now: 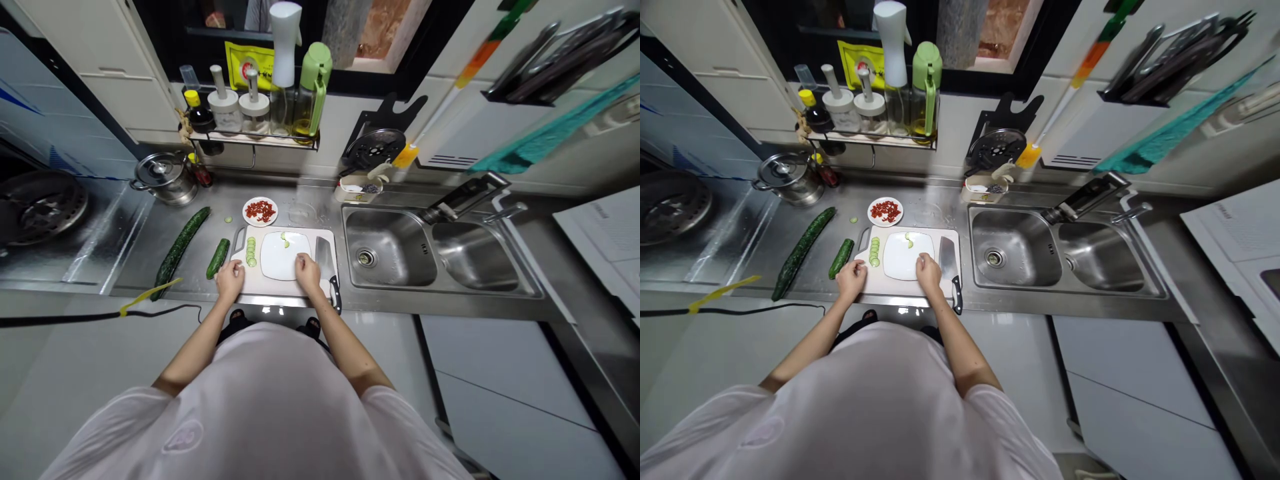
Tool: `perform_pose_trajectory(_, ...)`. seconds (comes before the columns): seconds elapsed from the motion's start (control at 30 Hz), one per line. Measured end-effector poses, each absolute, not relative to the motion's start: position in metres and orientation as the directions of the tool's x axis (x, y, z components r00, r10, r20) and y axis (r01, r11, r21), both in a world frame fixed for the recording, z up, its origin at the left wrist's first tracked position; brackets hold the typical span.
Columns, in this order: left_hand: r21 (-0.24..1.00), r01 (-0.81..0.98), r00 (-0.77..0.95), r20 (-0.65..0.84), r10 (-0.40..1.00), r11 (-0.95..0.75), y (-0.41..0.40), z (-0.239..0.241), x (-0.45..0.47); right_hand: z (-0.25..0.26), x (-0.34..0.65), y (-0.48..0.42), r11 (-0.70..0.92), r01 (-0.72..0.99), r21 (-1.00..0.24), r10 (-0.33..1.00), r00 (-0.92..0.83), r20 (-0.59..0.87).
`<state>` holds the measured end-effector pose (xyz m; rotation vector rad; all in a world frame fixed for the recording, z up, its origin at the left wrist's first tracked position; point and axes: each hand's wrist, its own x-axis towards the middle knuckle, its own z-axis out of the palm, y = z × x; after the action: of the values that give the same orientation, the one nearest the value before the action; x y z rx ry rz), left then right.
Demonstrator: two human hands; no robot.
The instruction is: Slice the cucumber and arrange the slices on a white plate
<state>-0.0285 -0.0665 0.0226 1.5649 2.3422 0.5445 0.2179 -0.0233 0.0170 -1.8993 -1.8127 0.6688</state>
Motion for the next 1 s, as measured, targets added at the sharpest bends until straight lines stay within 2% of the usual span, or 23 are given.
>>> perform_pose_trajectory(0.2,0.384,0.841,-0.385,-0.070,0.920,0.381,-0.060,0.025,-0.017,0.017,0.220,-0.028,-0.040,0.772,-0.634,0.999,0.023,-0.036)
perform_pose_trajectory(0.57,0.344,0.842,-0.406,-0.100,0.908,0.415,-0.054,0.031,-0.004,0.009,0.223,-0.034,-0.035,0.731,-0.681,0.999,0.031,-0.018)
perform_pose_trajectory(0.83,0.371,0.827,-0.418,-0.094,0.904,0.421,-0.052,0.027,0.000,0.011,0.222,-0.040,-0.040,0.694,-0.718,0.999,0.037,-0.020)
perform_pose_trajectory(1.0,0.448,0.794,-0.423,-0.079,0.903,0.411,-0.051,0.024,-0.001,0.012,0.224,-0.041,-0.028,0.662,-0.749,0.999,0.040,-0.002)
